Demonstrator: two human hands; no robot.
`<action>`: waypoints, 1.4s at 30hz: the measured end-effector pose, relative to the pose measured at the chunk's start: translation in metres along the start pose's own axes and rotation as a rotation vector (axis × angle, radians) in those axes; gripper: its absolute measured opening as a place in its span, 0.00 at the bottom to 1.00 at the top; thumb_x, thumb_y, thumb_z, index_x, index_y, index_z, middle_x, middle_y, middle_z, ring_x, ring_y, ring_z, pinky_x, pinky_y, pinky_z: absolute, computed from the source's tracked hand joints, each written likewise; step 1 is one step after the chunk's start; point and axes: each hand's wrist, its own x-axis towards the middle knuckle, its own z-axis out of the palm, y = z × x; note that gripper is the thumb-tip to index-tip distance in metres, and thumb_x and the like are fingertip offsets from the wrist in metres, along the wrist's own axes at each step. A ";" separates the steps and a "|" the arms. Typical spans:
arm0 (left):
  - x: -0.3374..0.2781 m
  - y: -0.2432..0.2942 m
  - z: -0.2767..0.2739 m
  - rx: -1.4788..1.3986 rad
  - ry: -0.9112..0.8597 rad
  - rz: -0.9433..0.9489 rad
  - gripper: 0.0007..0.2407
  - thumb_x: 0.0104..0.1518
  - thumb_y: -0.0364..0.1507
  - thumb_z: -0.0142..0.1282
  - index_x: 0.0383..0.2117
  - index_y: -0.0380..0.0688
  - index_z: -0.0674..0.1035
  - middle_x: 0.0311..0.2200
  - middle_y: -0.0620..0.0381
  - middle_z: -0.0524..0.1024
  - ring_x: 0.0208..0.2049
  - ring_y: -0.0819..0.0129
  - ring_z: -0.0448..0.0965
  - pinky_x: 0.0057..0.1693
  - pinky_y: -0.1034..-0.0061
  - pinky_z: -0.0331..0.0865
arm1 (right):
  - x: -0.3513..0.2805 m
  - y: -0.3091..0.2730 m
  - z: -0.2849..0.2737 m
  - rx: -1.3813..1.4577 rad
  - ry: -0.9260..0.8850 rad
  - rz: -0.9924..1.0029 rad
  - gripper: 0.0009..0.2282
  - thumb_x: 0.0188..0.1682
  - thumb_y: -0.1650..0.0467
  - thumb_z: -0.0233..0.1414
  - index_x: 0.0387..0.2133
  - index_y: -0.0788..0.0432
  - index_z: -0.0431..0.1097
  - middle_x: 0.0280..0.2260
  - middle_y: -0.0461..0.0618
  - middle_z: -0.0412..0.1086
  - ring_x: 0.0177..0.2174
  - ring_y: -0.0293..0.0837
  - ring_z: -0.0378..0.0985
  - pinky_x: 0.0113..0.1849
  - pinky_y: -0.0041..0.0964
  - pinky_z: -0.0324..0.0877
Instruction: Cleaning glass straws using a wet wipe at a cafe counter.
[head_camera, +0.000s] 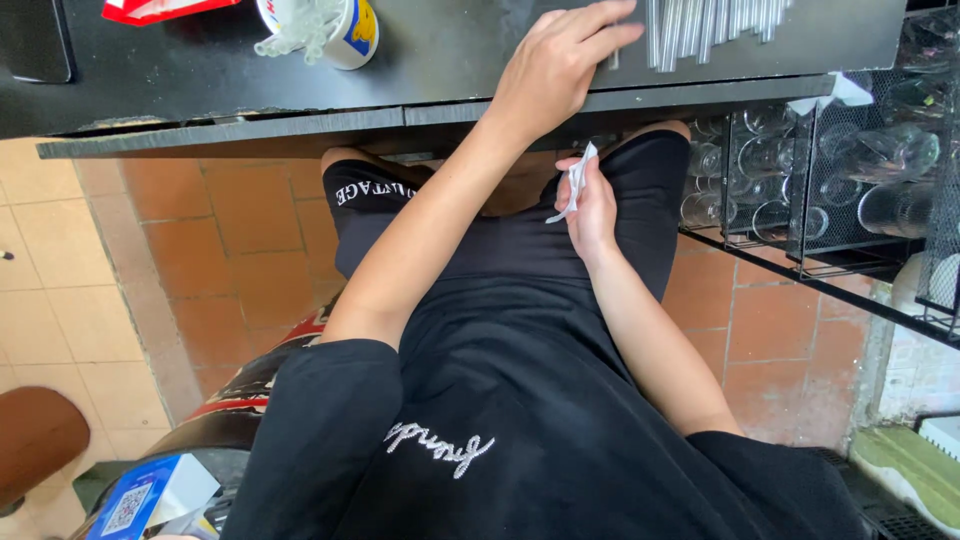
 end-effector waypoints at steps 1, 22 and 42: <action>0.003 0.004 -0.006 -0.001 0.000 -0.002 0.12 0.56 0.20 0.58 0.45 0.46 0.81 0.55 0.59 0.75 0.53 0.57 0.78 0.58 0.65 0.71 | -0.001 0.000 -0.001 -0.001 0.001 0.002 0.22 0.64 0.58 0.35 0.44 0.64 0.69 0.22 0.45 0.61 0.23 0.37 0.61 0.28 0.31 0.59; -0.050 0.051 -0.196 -0.010 0.321 -0.046 0.12 0.56 0.15 0.64 0.43 0.43 0.80 0.41 0.55 0.81 0.43 0.59 0.82 0.52 0.69 0.75 | 0.007 0.020 -0.014 -0.155 -0.116 -0.053 0.15 0.64 0.68 0.46 0.56 0.68 0.67 0.51 0.55 0.73 0.46 0.42 0.77 0.50 0.38 0.73; -0.080 0.013 -0.272 0.235 0.527 -0.286 0.08 0.60 0.25 0.75 0.32 0.37 0.83 0.29 0.54 0.79 0.34 0.59 0.76 0.43 0.68 0.66 | -0.005 -0.007 0.015 -0.003 -0.158 0.124 0.17 0.63 0.63 0.40 0.57 0.61 0.64 0.54 0.50 0.71 0.53 0.44 0.75 0.52 0.43 0.74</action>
